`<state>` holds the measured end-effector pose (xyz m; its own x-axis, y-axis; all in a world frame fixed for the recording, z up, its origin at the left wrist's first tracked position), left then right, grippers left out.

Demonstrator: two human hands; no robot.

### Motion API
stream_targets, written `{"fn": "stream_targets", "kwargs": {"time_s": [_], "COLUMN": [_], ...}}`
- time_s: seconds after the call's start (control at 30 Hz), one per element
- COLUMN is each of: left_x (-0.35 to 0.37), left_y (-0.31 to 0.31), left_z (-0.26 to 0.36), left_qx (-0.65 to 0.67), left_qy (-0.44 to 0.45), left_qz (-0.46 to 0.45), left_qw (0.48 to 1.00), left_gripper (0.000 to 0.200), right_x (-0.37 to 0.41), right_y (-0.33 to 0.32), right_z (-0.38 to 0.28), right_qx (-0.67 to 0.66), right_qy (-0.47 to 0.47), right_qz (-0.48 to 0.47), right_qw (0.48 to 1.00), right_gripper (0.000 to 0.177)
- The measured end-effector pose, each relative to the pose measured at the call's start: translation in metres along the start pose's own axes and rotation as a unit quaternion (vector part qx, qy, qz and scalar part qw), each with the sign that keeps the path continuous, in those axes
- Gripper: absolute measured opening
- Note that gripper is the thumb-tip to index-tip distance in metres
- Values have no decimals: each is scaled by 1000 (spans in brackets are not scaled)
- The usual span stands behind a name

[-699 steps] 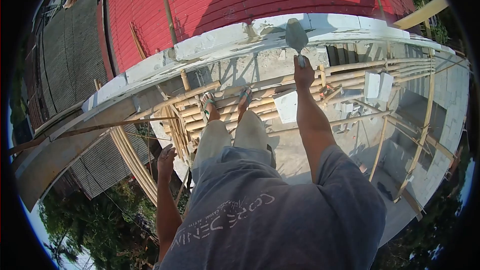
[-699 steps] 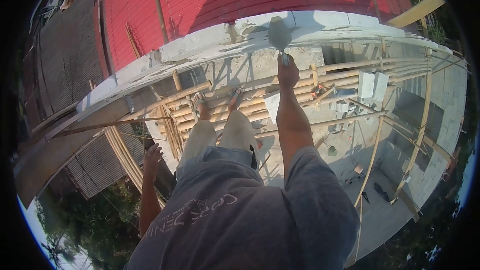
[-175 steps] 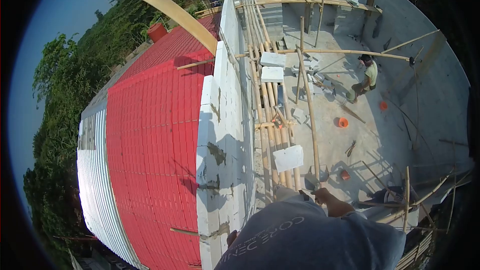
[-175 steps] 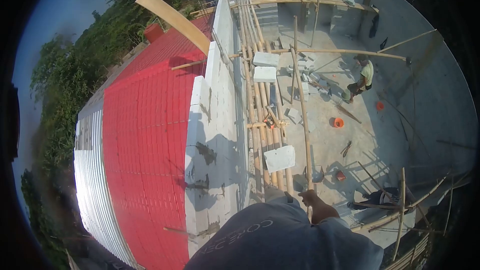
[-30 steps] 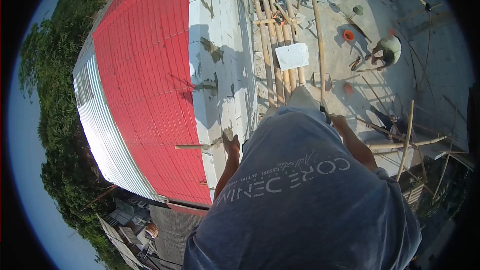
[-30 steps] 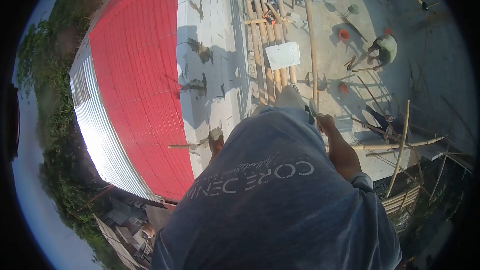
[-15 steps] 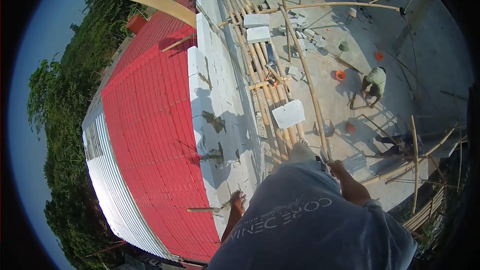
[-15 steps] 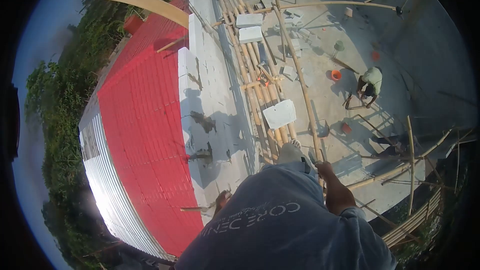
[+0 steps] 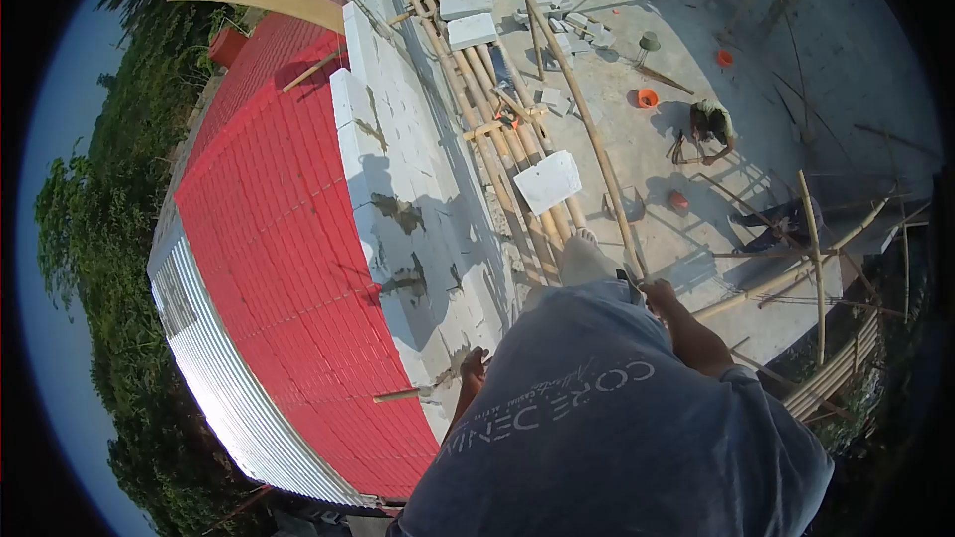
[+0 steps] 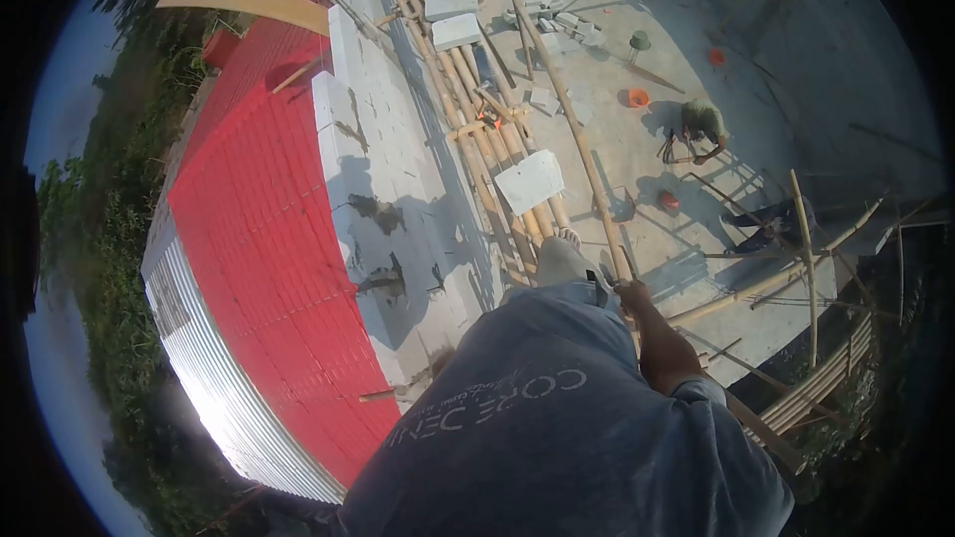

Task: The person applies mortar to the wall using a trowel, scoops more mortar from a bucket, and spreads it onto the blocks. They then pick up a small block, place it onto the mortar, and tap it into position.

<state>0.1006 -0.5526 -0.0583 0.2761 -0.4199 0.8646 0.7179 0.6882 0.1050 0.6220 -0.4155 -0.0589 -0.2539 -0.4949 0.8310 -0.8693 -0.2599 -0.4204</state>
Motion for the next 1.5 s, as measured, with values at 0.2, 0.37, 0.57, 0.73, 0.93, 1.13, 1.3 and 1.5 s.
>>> {"fn": "stream_targets", "kwargs": {"time_s": [0.2,0.37,0.57,0.73,0.93,1.13,1.3,1.5], "left_x": [-16,-27,-38,-48,-55,-115,-102,-75], "left_y": [-33,-25,-7,16,27,26,74,105], "left_z": [-39,-15,19,46,62,55,68,69], "left_qx": [-32,-21,-31,-52,-62,-25,-44,-68], "left_qy": [-42,-31,-20,-15,-11,3,-7,-33], "left_qz": [-42,-29,-30,-41,-47,-79,-87,-102], "left_qw": [998,999,999,998,997,997,995,992], "left_gripper": [39,38,38,38,37,37,38,41], "right_x": [14,18,-13,-16,-2,-8,18,-11], "right_y": [-7,-21,-35,-36,-37,-14,-21,-21], "right_z": [23,10,-27,-47,-10,73,71,62], "right_qx": [97,148,74,-35,19,-62,-82,-88], "right_qy": [17,61,16,11,73,158,134,68], "right_qz": [43,9,61,86,71,51,53,7], "right_qw": [994,987,995,996,995,984,986,994], "right_gripper": [40,41,42,46,46,46,43,41]}}
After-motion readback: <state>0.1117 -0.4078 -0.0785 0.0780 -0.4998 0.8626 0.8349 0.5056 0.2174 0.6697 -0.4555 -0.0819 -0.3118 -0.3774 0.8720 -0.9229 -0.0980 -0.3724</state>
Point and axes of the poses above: each hand's wrist, its own x-axis away from the middle knuckle, its own y-axis out of the palm, z = x × y, the point moved 6 cm from there along -x, towards the middle knuckle, and after that the axes turned 14 degrees about x, right-handed, at the moved point
